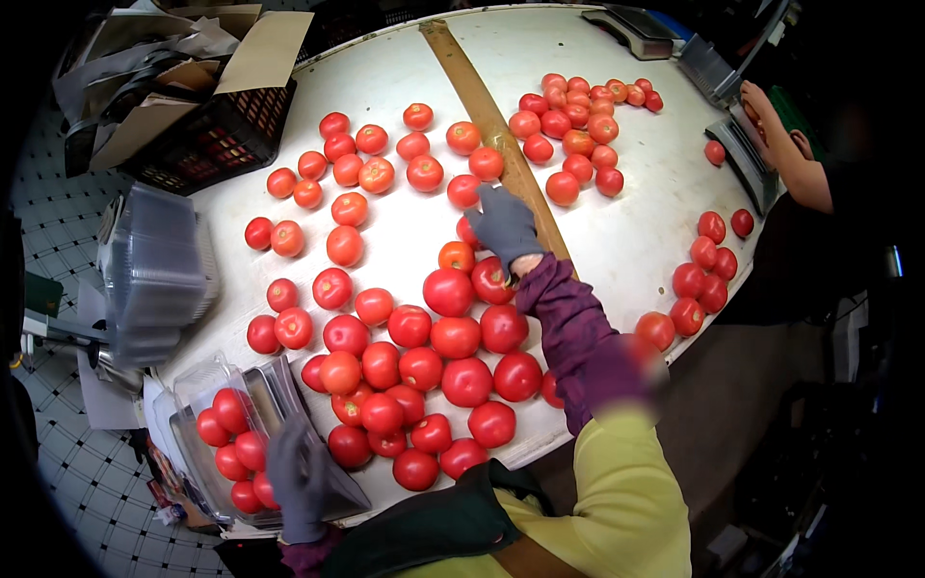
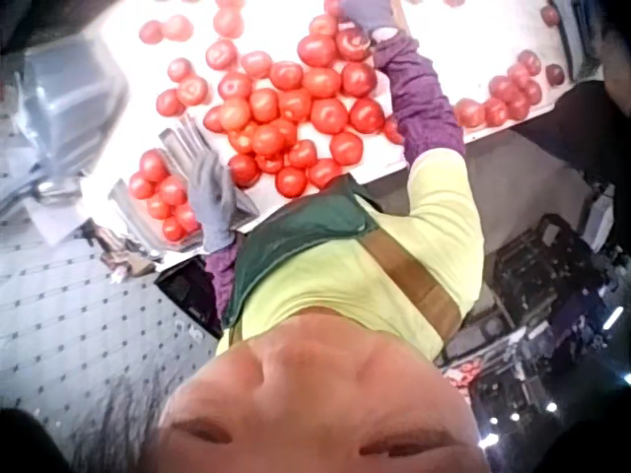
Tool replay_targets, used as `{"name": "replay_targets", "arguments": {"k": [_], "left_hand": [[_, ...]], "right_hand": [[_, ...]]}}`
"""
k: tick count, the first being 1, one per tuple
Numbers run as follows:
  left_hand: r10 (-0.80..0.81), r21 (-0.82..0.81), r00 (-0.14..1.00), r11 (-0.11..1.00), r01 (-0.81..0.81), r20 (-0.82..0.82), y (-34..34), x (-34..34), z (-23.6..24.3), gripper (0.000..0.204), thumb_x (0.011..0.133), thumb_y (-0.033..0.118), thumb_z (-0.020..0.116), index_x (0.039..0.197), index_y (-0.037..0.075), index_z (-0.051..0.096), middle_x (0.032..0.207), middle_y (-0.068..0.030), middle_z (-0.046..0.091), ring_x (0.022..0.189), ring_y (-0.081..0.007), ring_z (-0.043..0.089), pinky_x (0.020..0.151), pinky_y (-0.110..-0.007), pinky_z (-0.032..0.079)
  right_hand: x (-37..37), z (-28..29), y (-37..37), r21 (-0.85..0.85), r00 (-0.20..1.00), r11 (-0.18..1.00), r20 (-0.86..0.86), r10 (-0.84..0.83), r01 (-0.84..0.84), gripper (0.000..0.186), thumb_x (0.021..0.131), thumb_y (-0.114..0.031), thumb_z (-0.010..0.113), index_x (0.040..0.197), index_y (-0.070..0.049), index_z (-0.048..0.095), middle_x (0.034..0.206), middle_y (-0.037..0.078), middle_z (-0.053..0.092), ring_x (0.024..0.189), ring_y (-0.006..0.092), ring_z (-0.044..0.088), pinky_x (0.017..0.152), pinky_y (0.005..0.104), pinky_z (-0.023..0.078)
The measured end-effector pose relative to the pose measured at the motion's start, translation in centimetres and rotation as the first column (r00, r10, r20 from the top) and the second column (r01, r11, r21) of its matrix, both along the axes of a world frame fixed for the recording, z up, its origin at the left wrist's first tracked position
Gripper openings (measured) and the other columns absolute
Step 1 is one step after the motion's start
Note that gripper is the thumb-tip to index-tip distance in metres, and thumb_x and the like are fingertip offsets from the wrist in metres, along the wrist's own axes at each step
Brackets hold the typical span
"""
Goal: The person sorts red tomatoes on a table, picking them up and placing them into clear plastic trays on a digital scale. They repeatedly fill trays and move them aside while continuing to sort the remaining tomatoes.
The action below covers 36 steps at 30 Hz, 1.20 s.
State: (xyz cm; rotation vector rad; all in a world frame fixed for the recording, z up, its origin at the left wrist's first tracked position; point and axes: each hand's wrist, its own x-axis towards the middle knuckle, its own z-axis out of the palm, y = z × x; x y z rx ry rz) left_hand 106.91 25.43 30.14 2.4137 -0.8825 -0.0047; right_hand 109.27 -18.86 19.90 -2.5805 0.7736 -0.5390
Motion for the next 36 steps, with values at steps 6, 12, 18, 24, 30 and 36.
{"name": "replay_targets", "arguments": {"k": [6, 12, 18, 24, 30, 36], "left_hand": [[-0.059, 0.156, 0.992, 0.985, 0.077, -0.116, -6.1, 0.6, -2.9, 0.055, 0.079, 0.016, 0.071, 0.128, 0.006, 0.051, 0.135, -0.0229, 0.043, 0.121, -0.0409, 0.045, 0.099, -0.047, 0.041], [0.068, 0.181, 0.986, 0.983, -0.040, -0.152, -8.1, 3.9, -7.0, 0.060, 0.078, 0.022, 0.071, 0.133, 0.010, 0.050, 0.137, -0.0237, 0.040, 0.123, -0.0428, 0.043, 0.099, -0.048, 0.041], [0.125, 0.131, 0.971, 0.986, -0.099, -0.204, -7.9, 4.6, -8.1, 0.057, 0.076, 0.025, 0.074, 0.128, 0.012, 0.054, 0.130, -0.0192, 0.045, 0.117, -0.0386, 0.047, 0.095, -0.046, 0.043], [0.096, -0.015, 0.960, 0.995, -0.104, -0.263, -7.5, 4.1, -7.3, 0.035, 0.077, 0.015, 0.073, 0.110, 0.009, 0.063, 0.120, -0.0159, 0.051, 0.113, -0.0340, 0.050, 0.097, -0.043, 0.043], [0.065, -0.134, 0.972, 0.986, -0.097, -0.227, -6.8, 2.1, -7.5, 0.045, 0.083, 0.015, 0.067, 0.125, 0.010, 0.055, 0.134, -0.0207, 0.043, 0.121, -0.0394, 0.045, 0.100, -0.044, 0.040], [0.153, -0.090, 0.917, 0.976, -0.199, -0.368, -6.0, 0.4, -8.7, 0.071, 0.085, 0.024, 0.065, 0.145, 0.007, 0.030, 0.147, -0.0293, 0.024, 0.128, -0.0476, 0.037, 0.102, -0.050, 0.038]], "right_hand": [[6.1, -1.3, -2.3, 0.049, 0.942, 0.989, -0.316, -0.116, 0.138, 0.050, 0.078, -0.041, 0.068, 0.116, -0.011, 0.052, 0.110, 0.017, 0.059, 0.100, 0.0379, 0.061, 0.080, 0.0457, 0.050], [6.8, -2.4, -2.2, 0.033, 0.917, 0.999, -0.399, 0.007, 0.007, 0.065, 0.068, -0.037, 0.075, 0.123, -0.015, 0.048, 0.105, 0.019, 0.057, 0.097, 0.0377, 0.059, 0.078, 0.0485, 0.050], [5.3, -3.2, 0.7, 0.085, 0.890, 0.913, -0.204, 0.407, -0.398, 0.041, 0.071, -0.027, 0.072, 0.108, -0.014, 0.059, 0.098, 0.011, 0.060, 0.091, 0.0313, 0.060, 0.079, 0.0434, 0.051], [6.8, -3.6, 5.7, 0.206, 0.806, 0.802, -0.085, 0.586, -0.561, 0.019, 0.077, -0.024, 0.066, 0.091, -0.010, 0.065, 0.089, 0.010, 0.064, 0.090, 0.0296, 0.060, 0.077, 0.0426, 0.050], [7.1, -3.1, 7.8, 0.056, 0.840, 0.870, -0.236, 0.488, -0.490, 0.030, 0.075, -0.034, 0.071, 0.090, -0.008, 0.065, 0.090, 0.011, 0.062, 0.089, 0.0323, 0.059, 0.075, 0.0442, 0.050], [6.0, -2.5, 8.2, 0.052, 0.777, 0.808, -0.245, 0.580, -0.587, 0.035, 0.075, -0.039, 0.071, 0.092, -0.009, 0.064, 0.090, 0.011, 0.061, 0.088, 0.0325, 0.060, 0.075, 0.0445, 0.050]]}}
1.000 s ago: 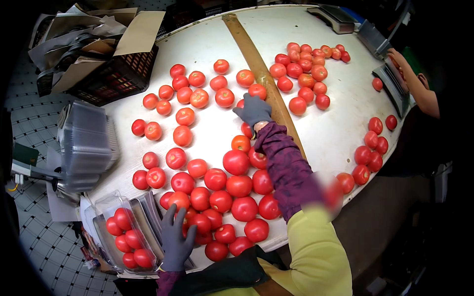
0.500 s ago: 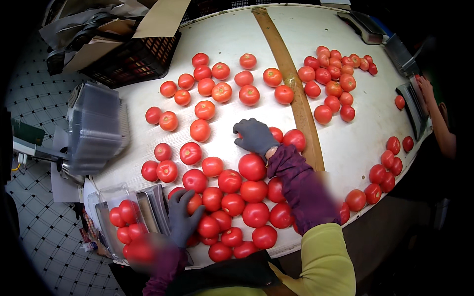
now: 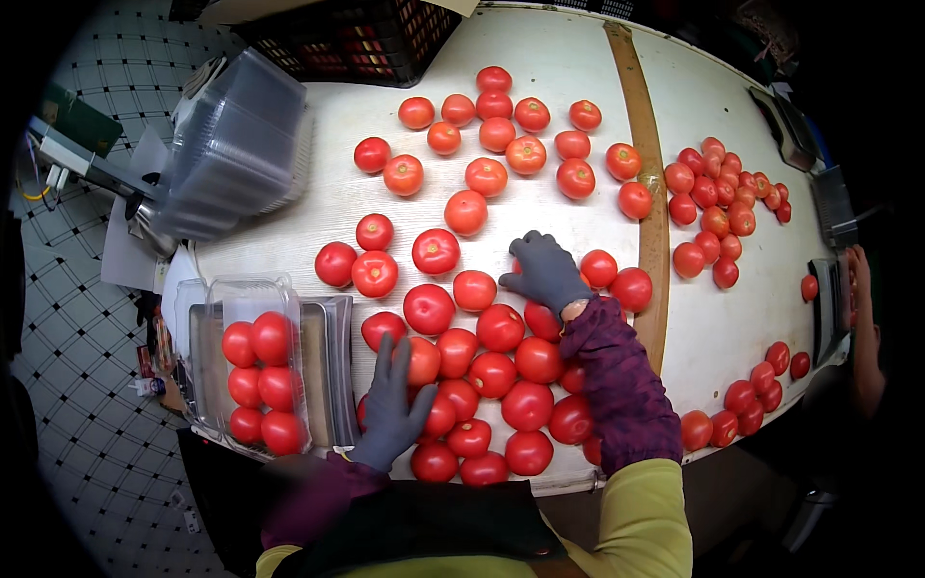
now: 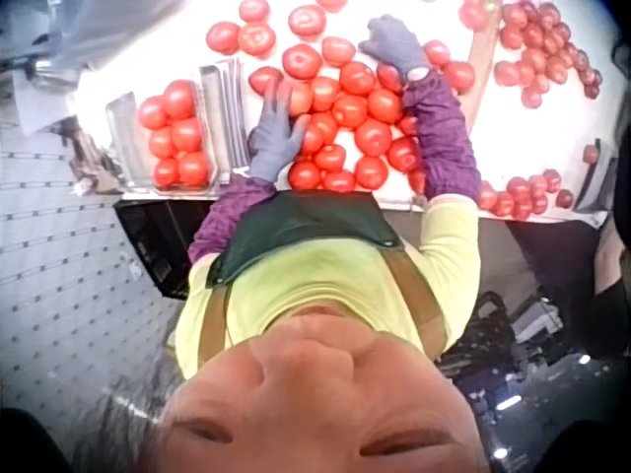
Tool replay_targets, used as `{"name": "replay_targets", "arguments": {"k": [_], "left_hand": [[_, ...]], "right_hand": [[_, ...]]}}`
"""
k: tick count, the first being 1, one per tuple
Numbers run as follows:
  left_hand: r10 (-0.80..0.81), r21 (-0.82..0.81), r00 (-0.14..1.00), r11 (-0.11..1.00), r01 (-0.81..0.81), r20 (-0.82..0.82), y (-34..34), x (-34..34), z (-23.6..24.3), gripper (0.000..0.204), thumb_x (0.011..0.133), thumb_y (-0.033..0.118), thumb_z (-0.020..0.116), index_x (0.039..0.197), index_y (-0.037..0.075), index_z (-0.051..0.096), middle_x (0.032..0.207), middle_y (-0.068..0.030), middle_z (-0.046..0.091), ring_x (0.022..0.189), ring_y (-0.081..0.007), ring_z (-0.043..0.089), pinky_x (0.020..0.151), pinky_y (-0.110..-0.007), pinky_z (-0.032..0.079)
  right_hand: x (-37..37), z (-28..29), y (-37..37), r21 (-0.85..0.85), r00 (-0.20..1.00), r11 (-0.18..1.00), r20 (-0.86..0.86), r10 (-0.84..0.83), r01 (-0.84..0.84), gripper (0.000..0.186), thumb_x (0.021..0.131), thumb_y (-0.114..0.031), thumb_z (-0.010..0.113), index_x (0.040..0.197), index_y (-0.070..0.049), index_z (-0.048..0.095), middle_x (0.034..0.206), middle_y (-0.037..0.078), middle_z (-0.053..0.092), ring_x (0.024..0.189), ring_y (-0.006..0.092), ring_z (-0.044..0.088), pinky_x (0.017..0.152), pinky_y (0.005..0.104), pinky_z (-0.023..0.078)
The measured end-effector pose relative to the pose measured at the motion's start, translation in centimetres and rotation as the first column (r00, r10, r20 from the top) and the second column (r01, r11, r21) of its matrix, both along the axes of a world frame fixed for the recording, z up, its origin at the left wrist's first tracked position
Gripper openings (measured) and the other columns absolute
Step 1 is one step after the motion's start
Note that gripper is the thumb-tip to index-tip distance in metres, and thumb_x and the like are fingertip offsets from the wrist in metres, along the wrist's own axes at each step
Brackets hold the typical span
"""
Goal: The person sorts red tomatoes on a table, picking them up and placing them into clear plastic trays on a digital scale. They repeatedly fill trays and move them aside while continuing to sort the remaining tomatoes.
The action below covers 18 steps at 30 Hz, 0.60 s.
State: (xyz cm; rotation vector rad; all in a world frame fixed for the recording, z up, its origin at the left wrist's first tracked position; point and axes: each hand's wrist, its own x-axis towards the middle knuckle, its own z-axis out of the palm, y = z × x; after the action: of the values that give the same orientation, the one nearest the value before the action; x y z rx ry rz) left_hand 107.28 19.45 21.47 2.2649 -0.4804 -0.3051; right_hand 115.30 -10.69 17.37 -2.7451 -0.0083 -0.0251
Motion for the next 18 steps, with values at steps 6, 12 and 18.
{"name": "replay_targets", "arguments": {"k": [6, 12, 18], "left_hand": [[-0.069, 0.027, 0.992, 0.997, 0.066, 0.105, 1.4, -1.6, -1.0, 0.075, 0.089, 0.027, 0.062, 0.146, -0.001, 0.022, 0.150, -0.0269, 0.022, 0.136, -0.0449, 0.028, 0.111, -0.048, 0.027], [-0.087, 0.078, 0.993, 0.994, 0.081, 0.078, 2.1, -1.9, -1.4, 0.076, 0.089, 0.033, 0.061, 0.146, 0.001, 0.023, 0.150, -0.0265, 0.022, 0.133, -0.0460, 0.031, 0.110, -0.050, 0.027], [-0.091, 0.073, 0.992, 0.994, 0.084, 0.091, 2.3, -1.9, -1.5, 0.074, 0.088, 0.035, 0.061, 0.145, 0.001, 0.027, 0.149, -0.0265, 0.025, 0.131, -0.0466, 0.033, 0.108, -0.051, 0.028]], "right_hand": [[4.5, 2.3, 0.9, 0.099, 0.957, 0.974, -0.227, -0.178, 0.205, 0.054, 0.079, -0.048, 0.064, 0.117, -0.011, 0.056, 0.093, 0.015, 0.066, 0.092, 0.0334, 0.064, 0.078, 0.0446, 0.050], [9.9, -0.1, 5.1, 0.184, 0.950, 0.941, -0.183, -0.252, 0.285, 0.075, 0.070, -0.052, 0.070, 0.131, -0.018, 0.045, 0.113, 0.021, 0.057, 0.099, 0.0389, 0.061, 0.087, 0.0433, 0.049], [8.7, -2.3, 3.4, 0.301, 0.972, 0.924, -0.034, -0.234, 0.234, 0.066, 0.065, -0.042, 0.073, 0.123, -0.017, 0.053, 0.105, 0.021, 0.055, 0.093, 0.0390, 0.060, 0.084, 0.0432, 0.050]]}}
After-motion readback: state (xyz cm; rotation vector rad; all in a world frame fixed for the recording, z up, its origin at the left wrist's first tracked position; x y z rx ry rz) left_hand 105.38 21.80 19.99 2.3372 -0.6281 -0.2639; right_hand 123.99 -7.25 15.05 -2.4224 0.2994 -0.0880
